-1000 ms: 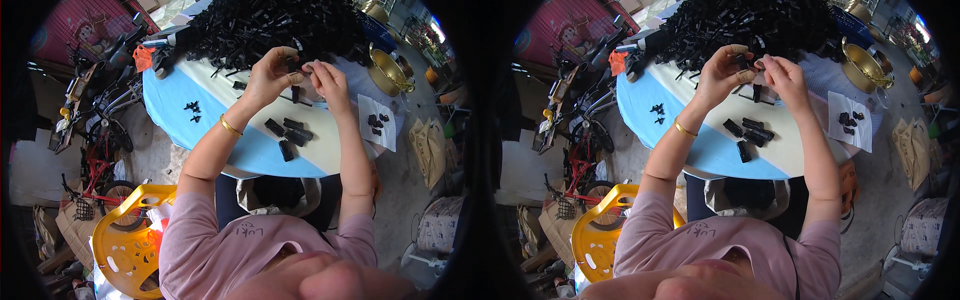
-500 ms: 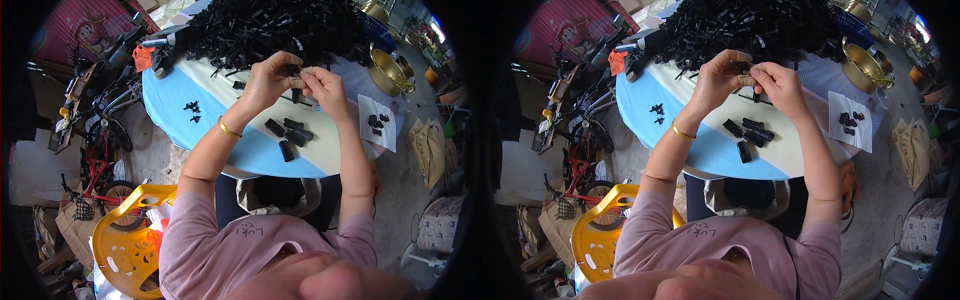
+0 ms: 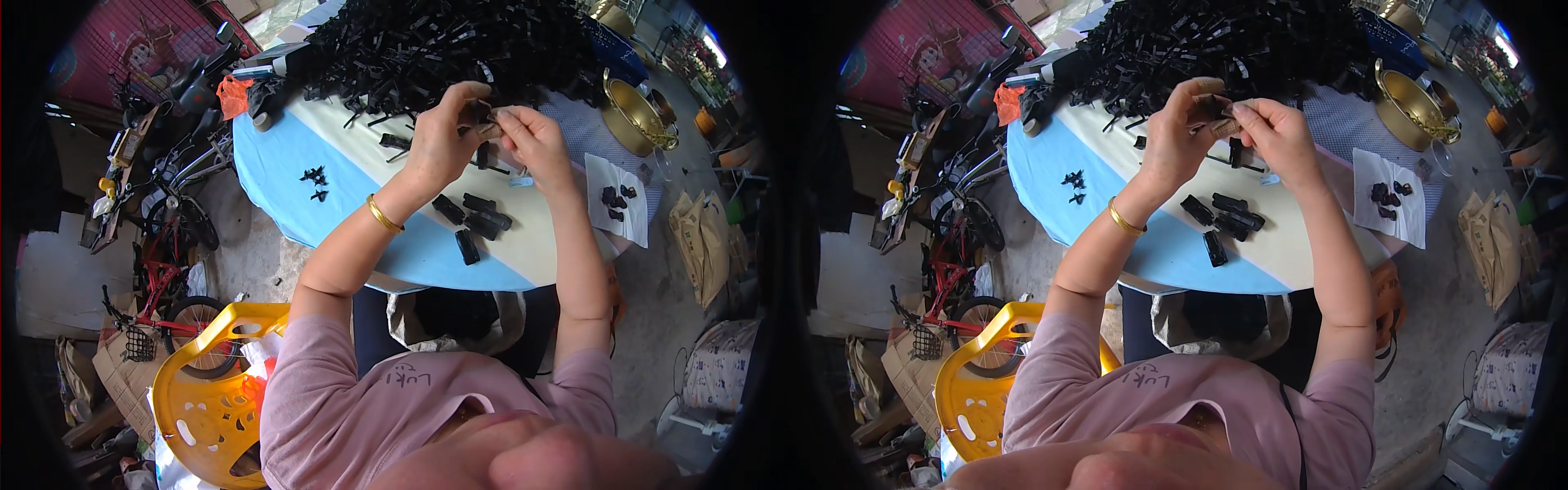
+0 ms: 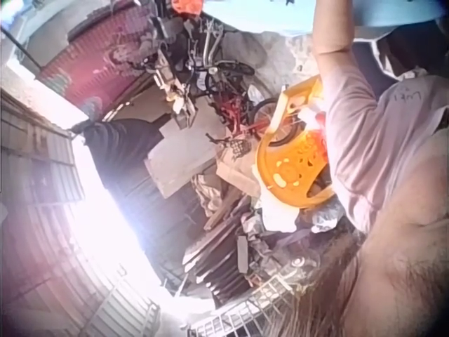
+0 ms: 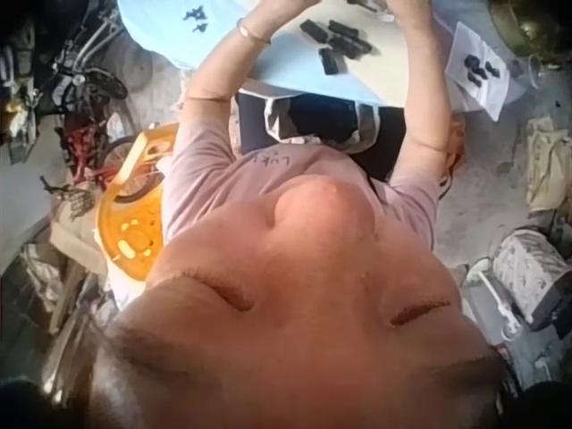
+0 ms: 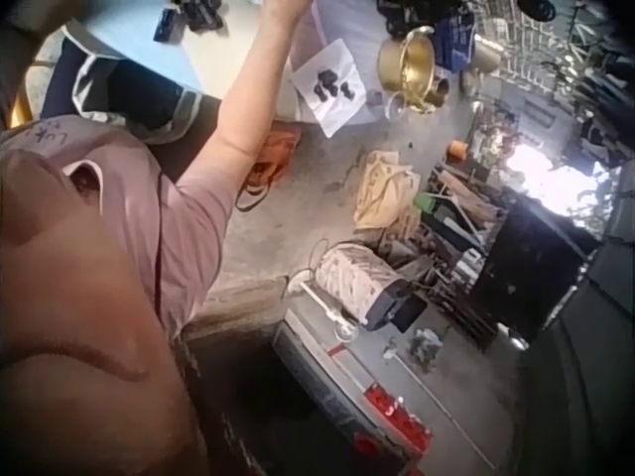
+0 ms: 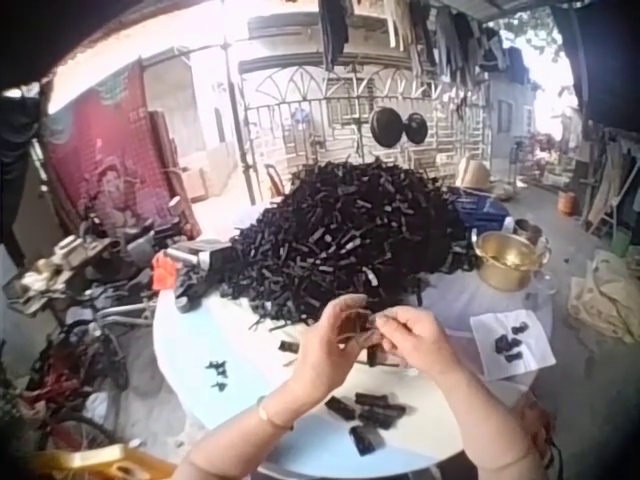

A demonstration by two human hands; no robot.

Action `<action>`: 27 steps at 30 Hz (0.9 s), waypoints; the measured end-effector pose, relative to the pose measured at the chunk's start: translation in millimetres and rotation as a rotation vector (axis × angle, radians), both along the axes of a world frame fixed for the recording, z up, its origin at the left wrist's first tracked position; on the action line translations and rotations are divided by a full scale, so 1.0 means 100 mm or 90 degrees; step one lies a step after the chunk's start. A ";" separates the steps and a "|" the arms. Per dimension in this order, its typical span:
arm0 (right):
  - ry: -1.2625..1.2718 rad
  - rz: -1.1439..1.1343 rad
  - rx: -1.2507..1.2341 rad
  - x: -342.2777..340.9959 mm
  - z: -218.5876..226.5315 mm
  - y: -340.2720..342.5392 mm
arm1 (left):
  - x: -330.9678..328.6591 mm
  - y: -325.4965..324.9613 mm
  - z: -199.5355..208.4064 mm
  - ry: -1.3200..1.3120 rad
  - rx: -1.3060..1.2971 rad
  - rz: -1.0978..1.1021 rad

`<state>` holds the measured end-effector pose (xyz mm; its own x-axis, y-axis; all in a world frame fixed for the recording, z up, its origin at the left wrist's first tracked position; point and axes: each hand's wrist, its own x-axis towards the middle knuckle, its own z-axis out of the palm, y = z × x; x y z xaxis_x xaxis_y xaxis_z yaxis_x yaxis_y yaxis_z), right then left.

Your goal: Assembling small black plastic components by hand at a workstation.

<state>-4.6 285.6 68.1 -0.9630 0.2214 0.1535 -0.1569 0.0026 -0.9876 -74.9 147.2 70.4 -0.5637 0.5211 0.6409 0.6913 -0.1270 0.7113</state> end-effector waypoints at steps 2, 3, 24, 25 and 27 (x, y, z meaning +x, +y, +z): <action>0.207 -0.117 0.192 0.00 0.01 0.00 | 0.04 -0.01 0.02 -0.062 -0.058 0.064; 0.233 -0.147 0.194 0.02 0.04 -0.07 | 0.04 0.00 -0.01 -0.063 -0.057 0.065; 0.102 0.169 -0.006 0.07 0.02 0.19 | -0.19 -0.07 -0.06 -0.478 -0.033 -0.471; 0.126 0.126 0.034 0.05 0.01 0.16 | -0.16 -0.08 -0.05 -0.469 -0.015 -0.449; 0.152 0.083 0.074 0.06 0.03 0.14 | -0.13 -0.09 -0.03 -0.458 0.004 -0.426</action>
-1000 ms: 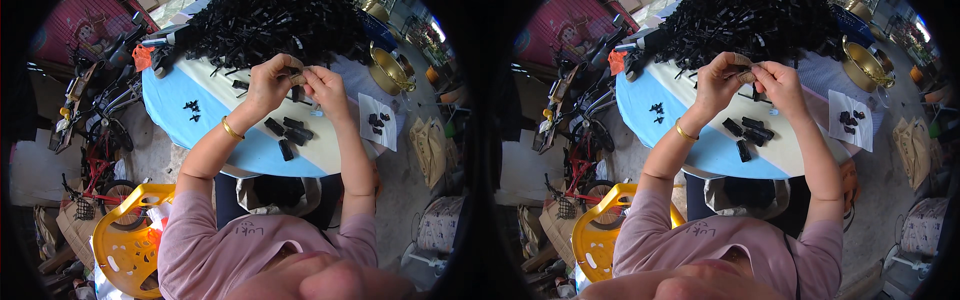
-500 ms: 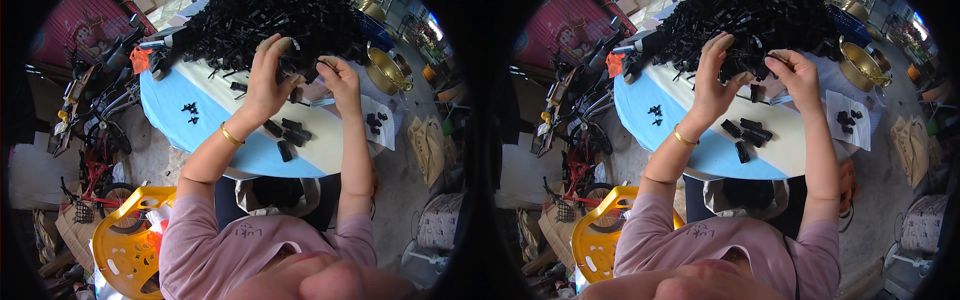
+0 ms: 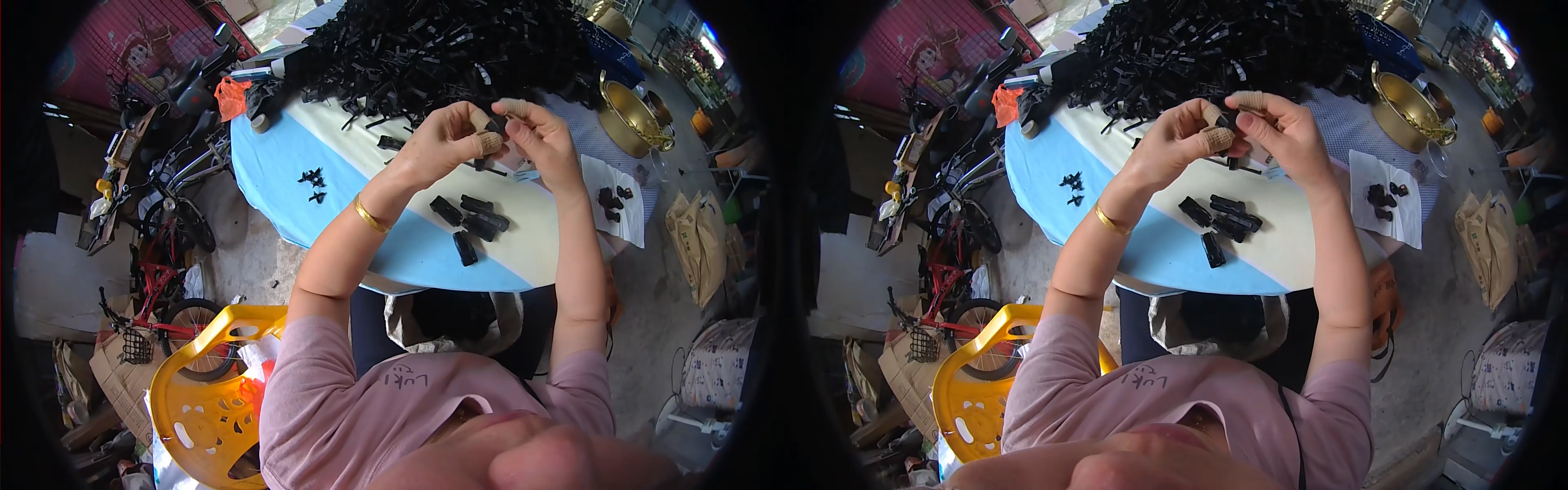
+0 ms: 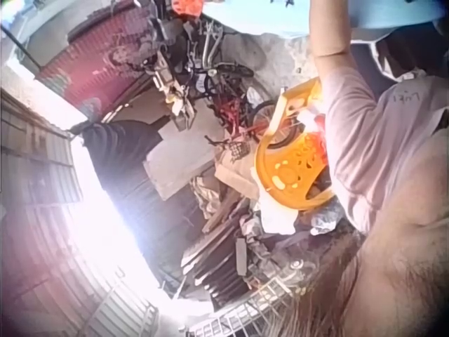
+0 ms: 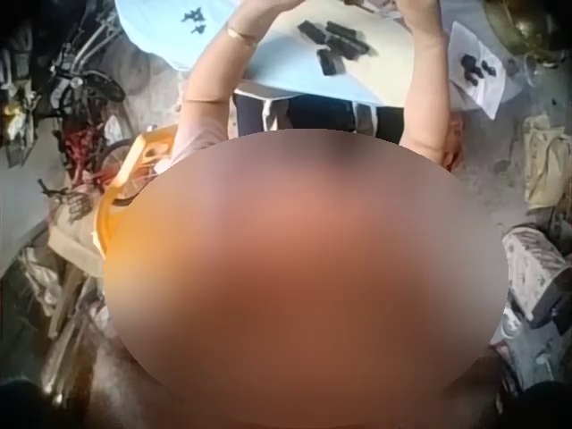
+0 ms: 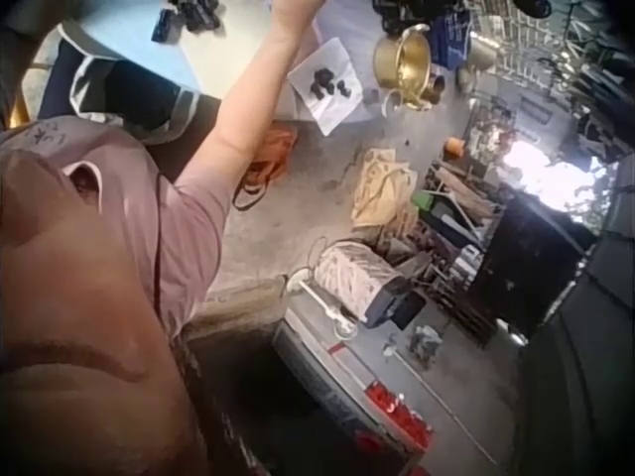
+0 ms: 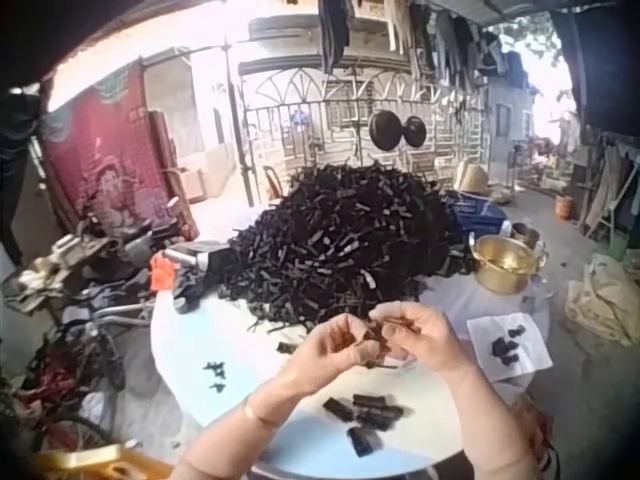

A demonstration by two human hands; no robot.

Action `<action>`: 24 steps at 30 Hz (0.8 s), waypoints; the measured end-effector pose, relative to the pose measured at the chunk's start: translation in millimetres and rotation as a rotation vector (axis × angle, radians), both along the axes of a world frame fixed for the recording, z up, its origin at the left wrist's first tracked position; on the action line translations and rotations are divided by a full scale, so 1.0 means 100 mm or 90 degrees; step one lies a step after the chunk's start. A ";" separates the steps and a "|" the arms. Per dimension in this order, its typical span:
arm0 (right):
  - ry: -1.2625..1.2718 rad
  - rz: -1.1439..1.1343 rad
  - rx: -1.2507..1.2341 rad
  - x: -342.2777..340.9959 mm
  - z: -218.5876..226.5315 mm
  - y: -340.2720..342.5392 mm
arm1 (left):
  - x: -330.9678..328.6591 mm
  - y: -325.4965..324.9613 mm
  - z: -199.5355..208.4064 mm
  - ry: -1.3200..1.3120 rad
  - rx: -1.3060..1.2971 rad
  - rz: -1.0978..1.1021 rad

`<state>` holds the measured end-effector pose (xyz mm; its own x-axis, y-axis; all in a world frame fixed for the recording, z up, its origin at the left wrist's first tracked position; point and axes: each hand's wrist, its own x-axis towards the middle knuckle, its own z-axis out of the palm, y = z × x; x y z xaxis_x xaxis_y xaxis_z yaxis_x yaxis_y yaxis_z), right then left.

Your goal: Assembling small black plastic components by hand at a workstation.

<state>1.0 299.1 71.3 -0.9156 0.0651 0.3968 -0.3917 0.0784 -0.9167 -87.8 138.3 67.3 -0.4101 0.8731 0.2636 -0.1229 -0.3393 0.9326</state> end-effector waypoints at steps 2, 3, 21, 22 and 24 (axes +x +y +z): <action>-0.014 -0.066 -0.059 0.03 0.05 0.02 | 0.03 0.03 0.00 0.044 0.035 0.129; -0.013 -0.067 -0.058 0.04 0.04 0.02 | 0.04 0.04 0.01 0.044 0.036 0.127; -0.047 -0.136 0.147 0.06 0.03 -0.18 | 0.10 0.09 -0.08 0.327 0.107 0.393; -0.049 -0.136 0.145 0.05 0.03 -0.17 | 0.11 0.08 -0.07 0.412 0.082 0.421; -0.131 -0.106 0.117 0.03 0.04 -0.10 | 0.10 0.08 -0.03 0.497 0.061 0.442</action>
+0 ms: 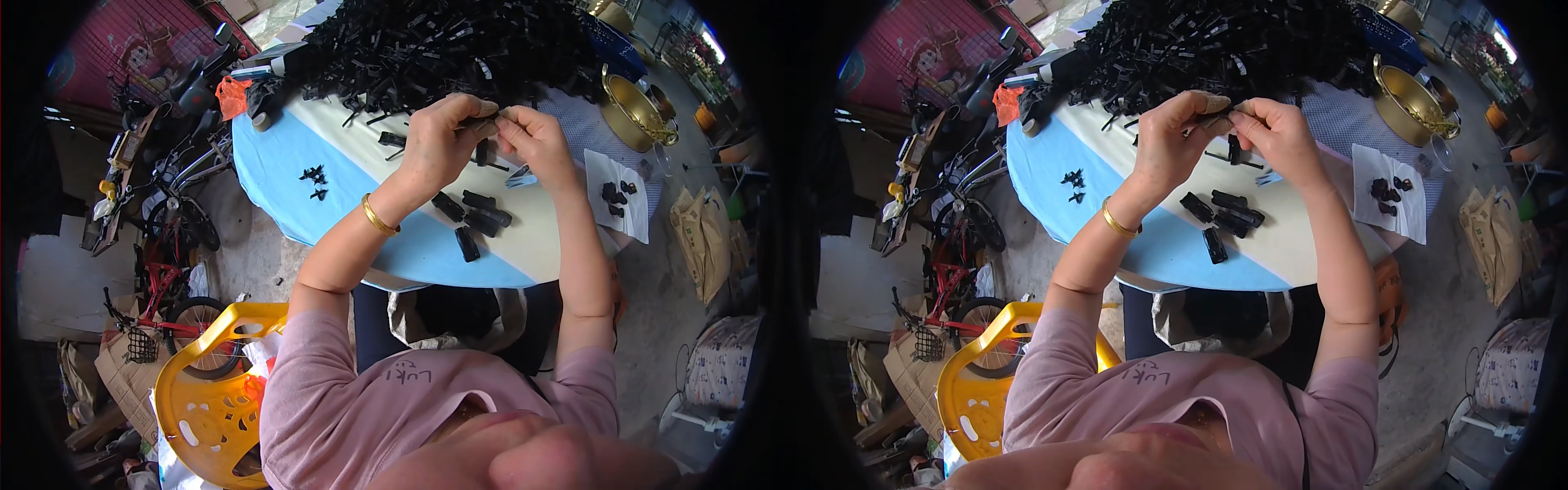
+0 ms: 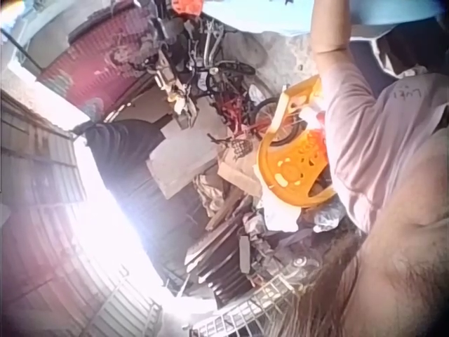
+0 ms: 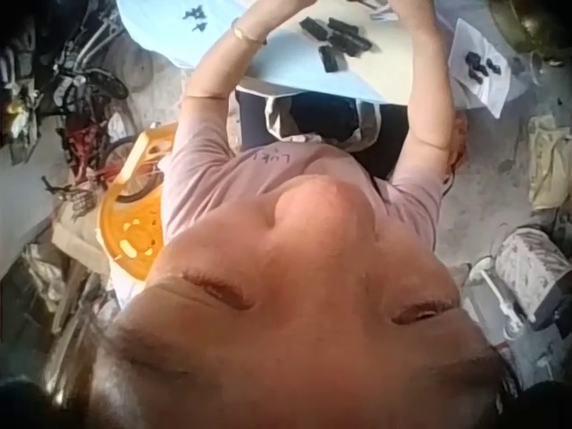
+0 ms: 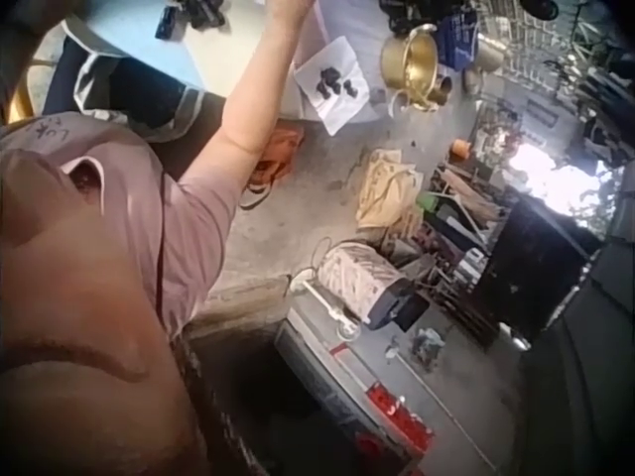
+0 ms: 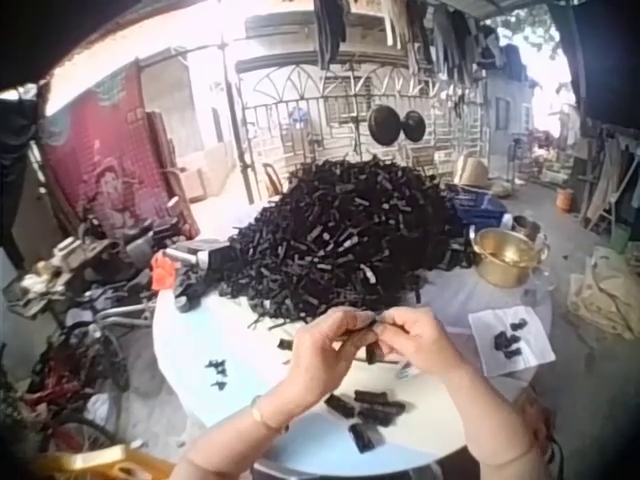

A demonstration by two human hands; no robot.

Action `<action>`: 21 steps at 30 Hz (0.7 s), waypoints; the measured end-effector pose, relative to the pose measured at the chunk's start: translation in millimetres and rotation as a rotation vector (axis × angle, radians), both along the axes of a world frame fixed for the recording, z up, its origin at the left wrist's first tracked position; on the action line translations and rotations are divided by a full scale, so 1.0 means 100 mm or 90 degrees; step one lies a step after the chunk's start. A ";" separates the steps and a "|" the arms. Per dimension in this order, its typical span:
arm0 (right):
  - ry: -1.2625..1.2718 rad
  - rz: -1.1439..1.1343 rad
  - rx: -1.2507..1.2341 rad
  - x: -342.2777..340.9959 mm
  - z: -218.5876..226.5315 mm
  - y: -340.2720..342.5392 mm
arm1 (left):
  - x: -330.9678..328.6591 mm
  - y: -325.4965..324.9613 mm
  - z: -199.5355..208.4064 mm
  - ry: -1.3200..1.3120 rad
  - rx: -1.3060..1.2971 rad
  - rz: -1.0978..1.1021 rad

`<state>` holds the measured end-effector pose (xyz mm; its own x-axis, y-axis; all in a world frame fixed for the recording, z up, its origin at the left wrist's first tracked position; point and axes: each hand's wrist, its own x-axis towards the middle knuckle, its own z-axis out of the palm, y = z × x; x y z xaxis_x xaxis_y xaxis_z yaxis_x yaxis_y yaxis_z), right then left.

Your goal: Assembling small black plastic components by hand at a workstation.

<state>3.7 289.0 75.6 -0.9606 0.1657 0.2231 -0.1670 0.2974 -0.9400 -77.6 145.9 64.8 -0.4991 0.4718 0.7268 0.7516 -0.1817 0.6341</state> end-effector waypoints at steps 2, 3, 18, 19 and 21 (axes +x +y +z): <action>-0.027 0.014 0.045 -0.05 -0.02 0.13 | 0.01 -0.01 0.04 -0.063 -0.083 0.012; -0.054 0.032 0.090 -0.05 -0.03 0.18 | -0.01 -0.05 0.07 -0.064 -0.084 0.010; -0.034 -0.064 0.168 -0.06 -0.08 0.33 | -0.33 -0.21 0.14 -0.314 -0.146 -0.089; -0.034 -0.065 0.169 -0.05 -0.07 0.28 | -0.34 -0.19 0.12 -0.313 -0.146 -0.091; 0.019 -0.010 0.096 -0.07 -0.06 0.17 | -0.35 -0.18 0.03 -0.403 -0.070 -0.201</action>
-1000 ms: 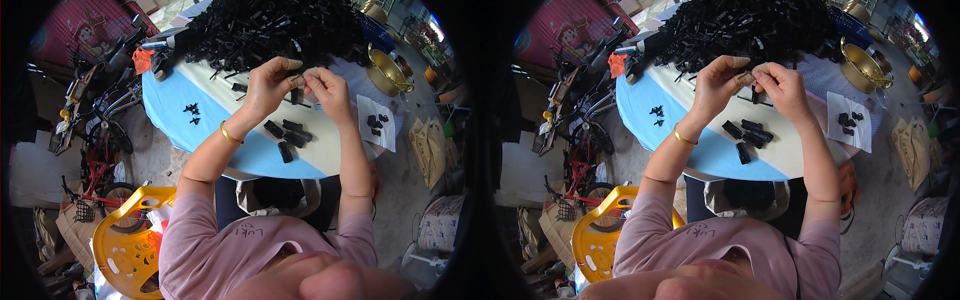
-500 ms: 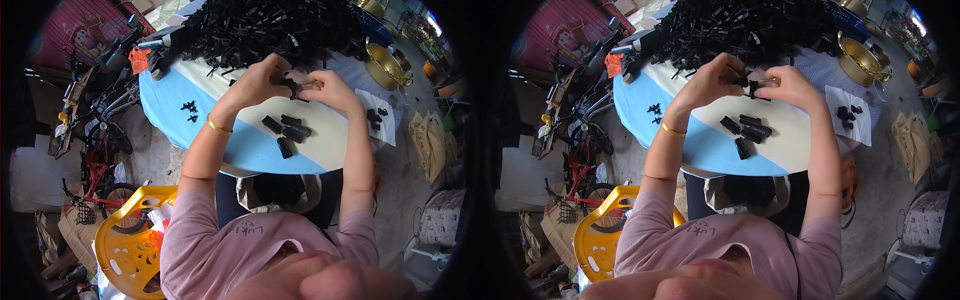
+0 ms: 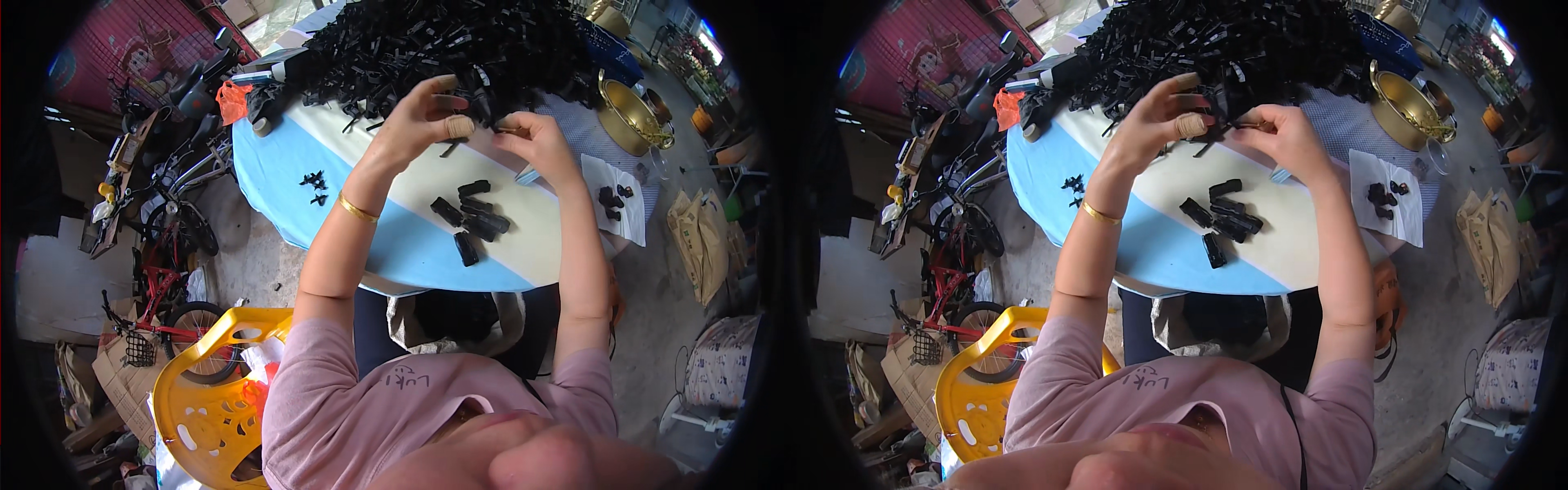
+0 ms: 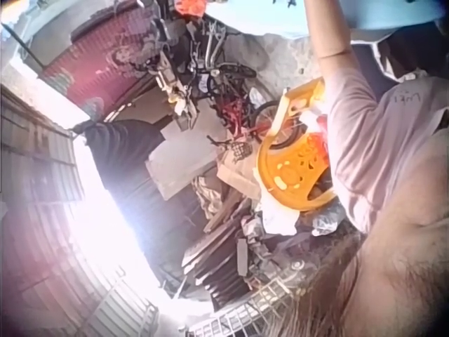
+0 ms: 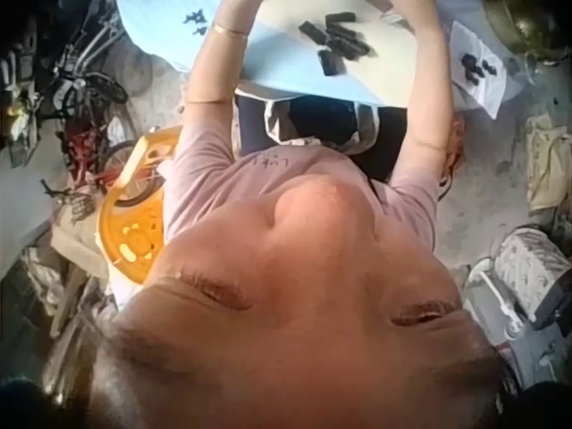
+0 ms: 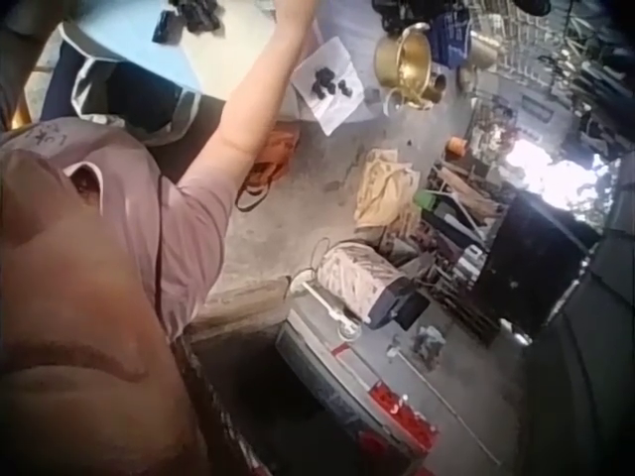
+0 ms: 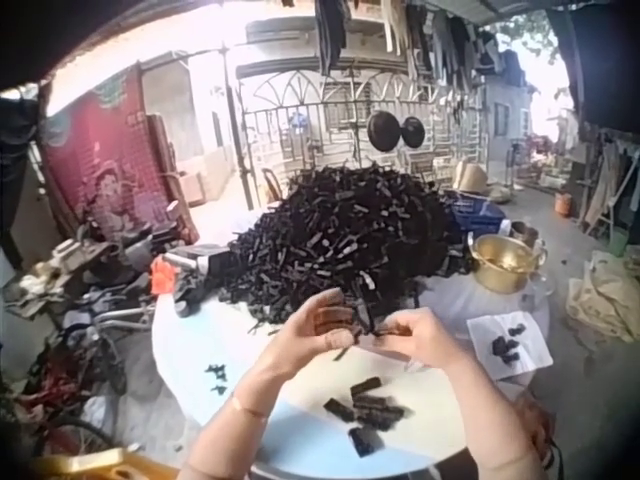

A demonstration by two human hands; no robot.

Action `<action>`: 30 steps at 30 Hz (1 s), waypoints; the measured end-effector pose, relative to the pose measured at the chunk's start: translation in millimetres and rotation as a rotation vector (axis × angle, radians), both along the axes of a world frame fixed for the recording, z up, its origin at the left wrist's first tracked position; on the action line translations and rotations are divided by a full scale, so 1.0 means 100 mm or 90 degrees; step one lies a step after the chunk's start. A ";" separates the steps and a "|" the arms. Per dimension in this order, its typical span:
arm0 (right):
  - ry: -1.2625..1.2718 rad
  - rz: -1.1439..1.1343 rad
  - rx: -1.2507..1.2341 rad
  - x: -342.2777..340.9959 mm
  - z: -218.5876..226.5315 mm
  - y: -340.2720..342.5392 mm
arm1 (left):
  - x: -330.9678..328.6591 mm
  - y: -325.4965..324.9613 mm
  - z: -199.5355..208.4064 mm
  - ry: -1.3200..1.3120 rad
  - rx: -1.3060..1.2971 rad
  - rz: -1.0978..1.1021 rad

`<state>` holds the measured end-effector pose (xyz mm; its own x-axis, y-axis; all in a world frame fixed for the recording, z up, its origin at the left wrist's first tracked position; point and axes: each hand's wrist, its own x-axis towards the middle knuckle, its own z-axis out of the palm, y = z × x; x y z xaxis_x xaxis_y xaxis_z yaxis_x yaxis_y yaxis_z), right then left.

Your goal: Assembling small black plastic components by hand at a workstation.

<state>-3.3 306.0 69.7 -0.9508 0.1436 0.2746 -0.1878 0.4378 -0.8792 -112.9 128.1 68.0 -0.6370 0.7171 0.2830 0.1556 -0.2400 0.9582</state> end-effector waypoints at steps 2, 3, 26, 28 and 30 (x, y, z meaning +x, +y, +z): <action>-0.009 0.035 -0.044 -0.04 -0.08 -0.10 | -0.02 0.04 -0.05 -0.021 0.019 -0.081; 0.002 0.034 -0.035 -0.04 -0.09 -0.16 | -0.01 0.05 -0.04 -0.074 0.022 -0.127; 0.053 0.004 -0.123 0.09 0.08 -0.26 | 0.29 0.14 0.02 0.127 0.025 0.051; 0.039 -0.014 -0.102 0.08 0.05 -0.26 | 0.29 0.14 0.00 0.205 0.033 0.090; 0.042 -0.007 -0.130 0.06 0.02 -0.27 | 0.34 0.14 -0.02 0.209 0.046 0.104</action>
<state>2.9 278.7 71.4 -0.9298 0.2131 0.3003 -0.2440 0.2543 -0.9358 -79.2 142.5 66.3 -0.6084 0.5835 0.5379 0.4939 -0.2521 0.8322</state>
